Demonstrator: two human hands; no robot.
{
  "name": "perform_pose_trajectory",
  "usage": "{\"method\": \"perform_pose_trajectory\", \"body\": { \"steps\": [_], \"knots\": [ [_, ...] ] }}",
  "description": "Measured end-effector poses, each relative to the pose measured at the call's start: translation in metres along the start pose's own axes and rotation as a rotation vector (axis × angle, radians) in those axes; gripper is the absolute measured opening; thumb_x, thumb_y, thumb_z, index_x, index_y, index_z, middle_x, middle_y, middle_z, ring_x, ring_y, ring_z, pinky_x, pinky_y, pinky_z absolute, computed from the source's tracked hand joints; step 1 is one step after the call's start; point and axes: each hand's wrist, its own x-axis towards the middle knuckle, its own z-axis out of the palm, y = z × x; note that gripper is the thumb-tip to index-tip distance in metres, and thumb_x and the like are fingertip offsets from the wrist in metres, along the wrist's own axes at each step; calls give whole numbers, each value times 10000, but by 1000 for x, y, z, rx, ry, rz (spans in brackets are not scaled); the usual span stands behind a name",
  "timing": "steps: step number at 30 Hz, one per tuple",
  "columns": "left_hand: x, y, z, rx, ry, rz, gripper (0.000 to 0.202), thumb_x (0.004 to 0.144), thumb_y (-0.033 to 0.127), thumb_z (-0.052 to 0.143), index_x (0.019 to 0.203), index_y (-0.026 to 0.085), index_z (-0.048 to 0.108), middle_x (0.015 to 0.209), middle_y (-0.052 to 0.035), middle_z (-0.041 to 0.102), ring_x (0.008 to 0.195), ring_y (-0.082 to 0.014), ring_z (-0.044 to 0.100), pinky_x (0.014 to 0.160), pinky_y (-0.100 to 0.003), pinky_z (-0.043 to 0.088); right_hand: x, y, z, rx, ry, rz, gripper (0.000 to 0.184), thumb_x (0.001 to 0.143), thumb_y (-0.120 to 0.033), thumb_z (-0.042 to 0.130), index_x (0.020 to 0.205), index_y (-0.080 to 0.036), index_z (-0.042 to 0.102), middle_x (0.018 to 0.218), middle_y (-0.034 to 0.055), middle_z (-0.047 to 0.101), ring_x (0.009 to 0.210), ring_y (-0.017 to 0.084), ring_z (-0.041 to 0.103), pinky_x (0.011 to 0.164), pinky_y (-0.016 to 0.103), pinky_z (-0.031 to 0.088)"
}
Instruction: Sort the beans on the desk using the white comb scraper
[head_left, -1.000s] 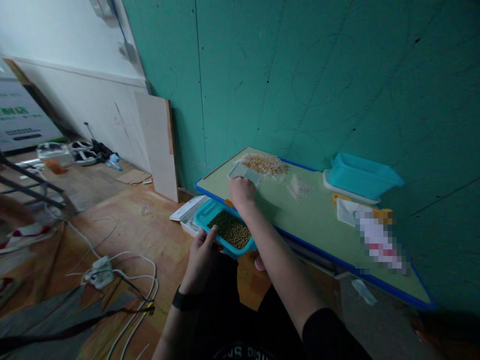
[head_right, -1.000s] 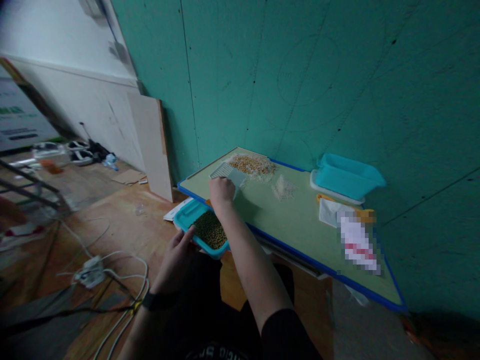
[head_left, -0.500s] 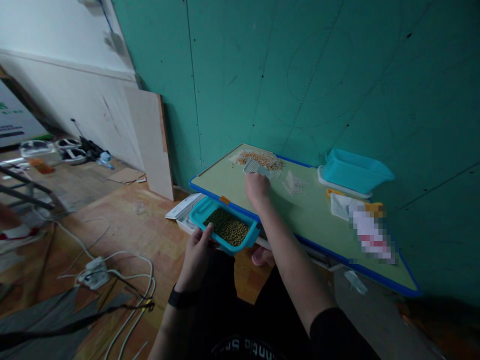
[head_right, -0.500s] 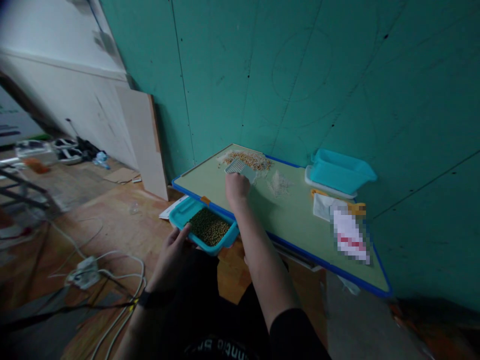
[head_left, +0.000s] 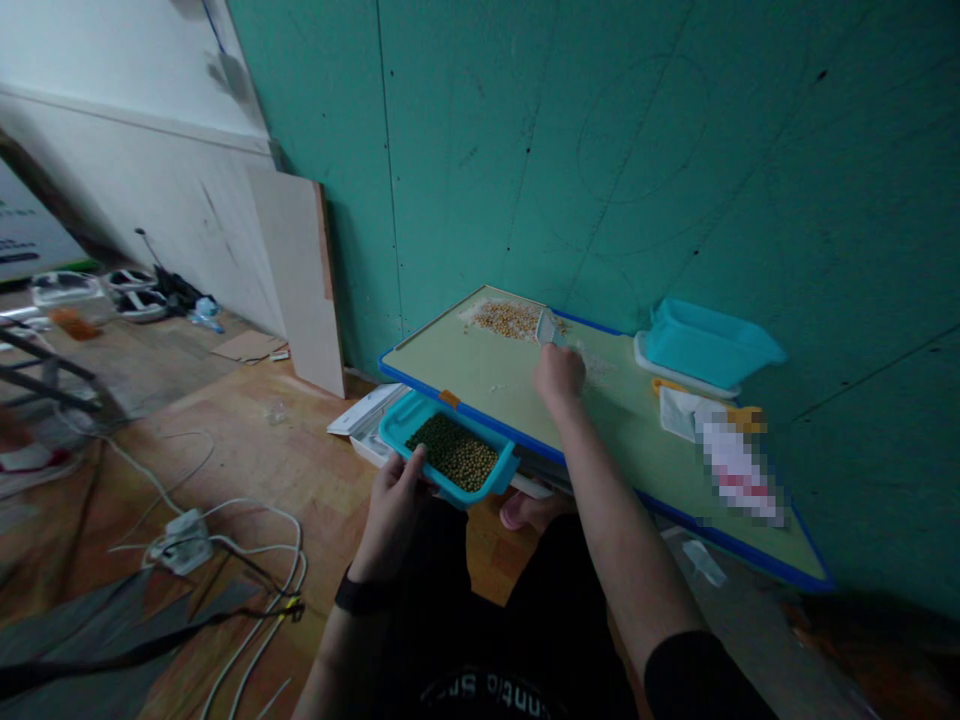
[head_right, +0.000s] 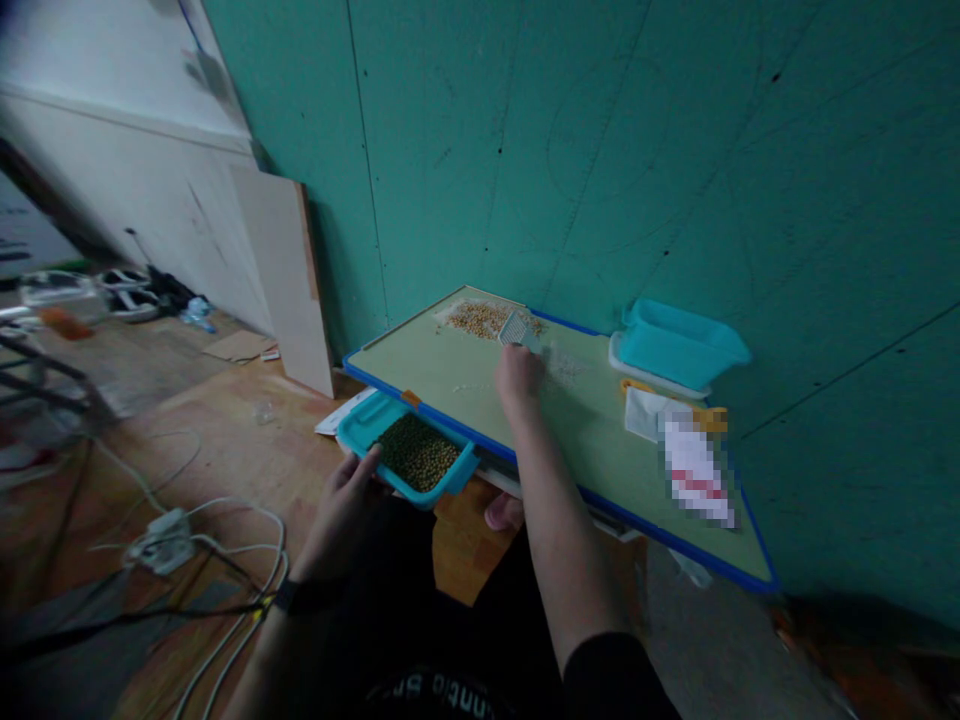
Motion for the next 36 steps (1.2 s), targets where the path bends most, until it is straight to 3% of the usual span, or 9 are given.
{"method": "perform_pose_trajectory", "body": {
  "steps": [8, 14, 17, 24, 27, 32, 36],
  "knots": [
    [4, -3, -3, -4, 16, -17, 474, 622, 512, 879, 887, 173, 681, 585, 44, 618, 487, -117, 567, 491, -224, 460, -6, 19, -5, 82, 107, 187, 331, 879, -73, 436, 1047, -86, 722, 990, 225, 747, 928, 262, 736, 805, 297, 504],
    [4, -4, -3, 5, 1, 5, 473, 652, 519, 860, 920, 172, 683, 562, 49, 601, 467, -114, 560, 460, -214, 434, -14, 12, -21, 91, 165, 149, 324, 885, -72, 420, 1031, -96, 708, 944, 217, 754, 879, 273, 745, 770, 308, 514],
    [5, -3, -3, 7, -5, 8, 474, 647, 525, 862, 901, 171, 676, 540, 54, 587, 451, -117, 557, 447, -214, 429, -28, -6, -30, 84, 150, 61, 315, 910, -80, 409, 1050, -95, 692, 932, 207, 757, 866, 251, 746, 774, 292, 516],
    [4, -5, -4, -19, -18, -23, 451, 632, 516, 875, 823, 170, 655, 549, 41, 610, 471, -125, 566, 480, -229, 470, -82, -69, -45, 116, 88, -350, 381, 959, -98, 363, 1283, -102, 562, 1006, 166, 753, 837, 207, 743, 714, 257, 527],
    [4, -6, -4, -15, -26, -12, 459, 638, 512, 874, 850, 164, 662, 551, 48, 601, 468, -116, 552, 474, -220, 457, -99, -84, -44, 145, 57, -487, 374, 953, -95, 372, 1283, -100, 548, 1031, 170, 747, 856, 206, 742, 702, 252, 532],
    [7, -9, -6, -10, -15, 13, 473, 644, 498, 880, 882, 151, 665, 570, 51, 607, 477, -105, 540, 469, -206, 452, -108, -88, -34, 185, 19, -605, 388, 893, -47, 403, 1235, -54, 584, 1009, 208, 739, 837, 241, 741, 673, 290, 541],
    [6, -7, -5, -27, 5, -7, 482, 623, 491, 893, 875, 150, 664, 607, 35, 643, 493, -108, 560, 482, -209, 471, -103, -73, -30, 164, -7, -599, 390, 906, -62, 396, 1244, -89, 590, 1013, 181, 748, 858, 245, 743, 702, 297, 542]
  ]
}}
